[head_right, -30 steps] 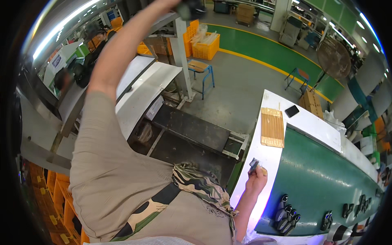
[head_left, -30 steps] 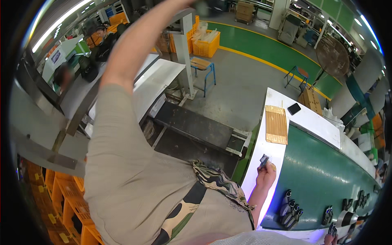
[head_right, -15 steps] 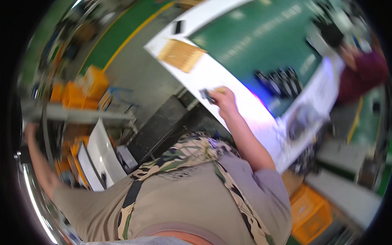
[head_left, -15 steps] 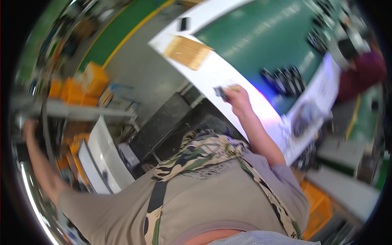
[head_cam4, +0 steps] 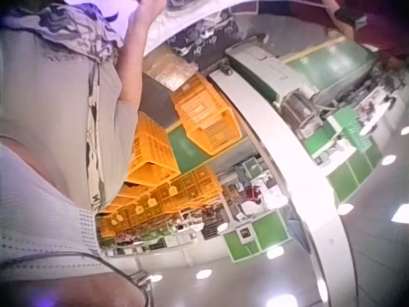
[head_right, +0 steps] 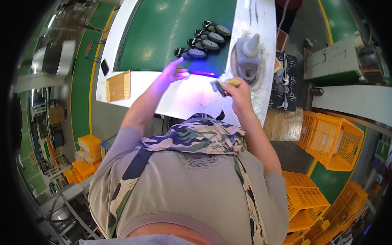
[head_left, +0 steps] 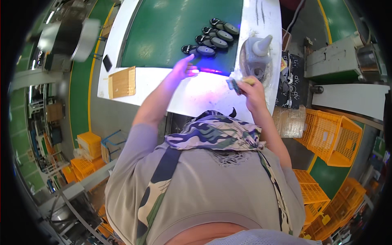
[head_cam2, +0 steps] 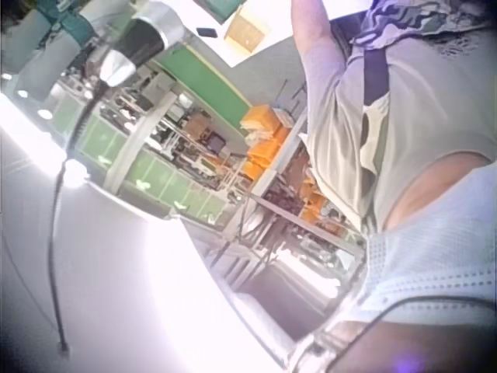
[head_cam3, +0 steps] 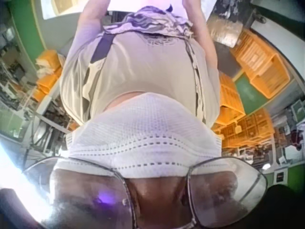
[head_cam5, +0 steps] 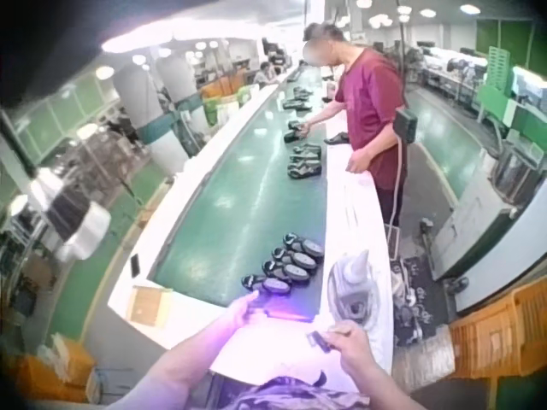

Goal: Wiping the soles of black shoes with a liquid using a brush and cloth on a conveyor belt.

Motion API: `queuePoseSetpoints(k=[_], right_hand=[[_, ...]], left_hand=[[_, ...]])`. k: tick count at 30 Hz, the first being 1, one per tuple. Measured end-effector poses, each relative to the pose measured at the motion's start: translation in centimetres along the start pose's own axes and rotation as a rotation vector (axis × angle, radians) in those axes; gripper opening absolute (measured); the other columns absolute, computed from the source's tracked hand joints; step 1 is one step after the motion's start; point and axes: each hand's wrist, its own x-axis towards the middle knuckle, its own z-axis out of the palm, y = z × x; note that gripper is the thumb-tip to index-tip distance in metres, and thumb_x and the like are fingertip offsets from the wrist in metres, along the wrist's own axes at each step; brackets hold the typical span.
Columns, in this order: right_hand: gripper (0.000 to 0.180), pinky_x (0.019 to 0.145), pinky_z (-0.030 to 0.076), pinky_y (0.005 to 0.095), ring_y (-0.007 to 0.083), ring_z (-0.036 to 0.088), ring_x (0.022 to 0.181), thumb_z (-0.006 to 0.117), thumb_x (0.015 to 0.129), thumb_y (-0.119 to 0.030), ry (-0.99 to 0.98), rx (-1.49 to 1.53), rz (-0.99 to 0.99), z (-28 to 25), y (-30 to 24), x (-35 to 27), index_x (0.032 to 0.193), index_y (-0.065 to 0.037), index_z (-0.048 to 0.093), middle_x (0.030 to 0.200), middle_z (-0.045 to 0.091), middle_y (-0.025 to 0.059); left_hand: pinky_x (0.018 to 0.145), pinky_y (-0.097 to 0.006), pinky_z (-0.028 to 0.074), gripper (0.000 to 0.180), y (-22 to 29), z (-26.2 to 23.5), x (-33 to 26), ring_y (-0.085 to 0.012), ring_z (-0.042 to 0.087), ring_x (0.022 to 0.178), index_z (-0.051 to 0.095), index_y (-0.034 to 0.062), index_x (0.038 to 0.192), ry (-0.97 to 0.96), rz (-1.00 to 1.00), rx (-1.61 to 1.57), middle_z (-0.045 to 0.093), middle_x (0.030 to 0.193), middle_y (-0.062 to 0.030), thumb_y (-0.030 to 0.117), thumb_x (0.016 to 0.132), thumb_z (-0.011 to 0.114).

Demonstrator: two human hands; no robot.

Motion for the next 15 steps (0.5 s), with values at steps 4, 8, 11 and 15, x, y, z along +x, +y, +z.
queuePoseSetpoints(k=[4,8,11,15], right_hand=[[0.017,0.058,0.049,0.0287,0.0140,0.058,0.064,0.069,0.082,-0.002,0.198,0.048,-0.011,-6.8,-1.8,-1.4,0.089,-0.005,0.054,0.078,0.060,0.0049],[0.019,0.057,0.048,0.0268,0.0122,0.056,0.063,0.071,0.081,-0.004,0.267,0.089,0.011,-9.6,-2.5,-1.3,0.090,-0.005,0.054,0.078,0.059,0.0037],[0.020,0.058,0.047,0.0249,0.0109,0.056,0.065,0.072,0.080,-0.005,0.230,0.094,0.048,-10.0,-2.4,0.6,0.088,-0.005,0.054,0.078,0.058,0.0025],[0.021,0.059,0.046,0.0244,0.0105,0.055,0.067,0.074,0.079,-0.006,0.091,0.037,0.100,-7.8,-1.7,4.2,0.086,-0.006,0.054,0.078,0.058,0.0021]], left_hand=[[0.095,-0.054,0.043,0.090,1.4,6.3,8.0,-0.0435,0.055,0.109,0.035,0.0122,0.144,0.172,-0.033,-0.140,0.046,0.133,-0.0302,0.067,0.079,0.064],[0.099,-0.053,0.039,0.056,3.6,6.1,11.9,-0.0311,0.059,0.110,0.055,0.0133,0.123,0.242,-0.150,-0.307,0.061,0.123,-0.0124,0.046,0.081,0.071],[0.093,-0.052,0.046,0.039,3.1,4.0,12.3,-0.0306,0.063,0.102,0.058,0.0130,0.115,0.160,-0.128,-0.298,0.065,0.114,-0.0120,0.035,0.084,0.068],[0.094,-0.049,0.049,0.041,1.3,-1.8,8.1,-0.0315,0.063,0.105,0.055,0.0027,0.122,-0.304,0.102,-0.482,0.065,0.117,-0.0143,0.021,0.086,0.064]])
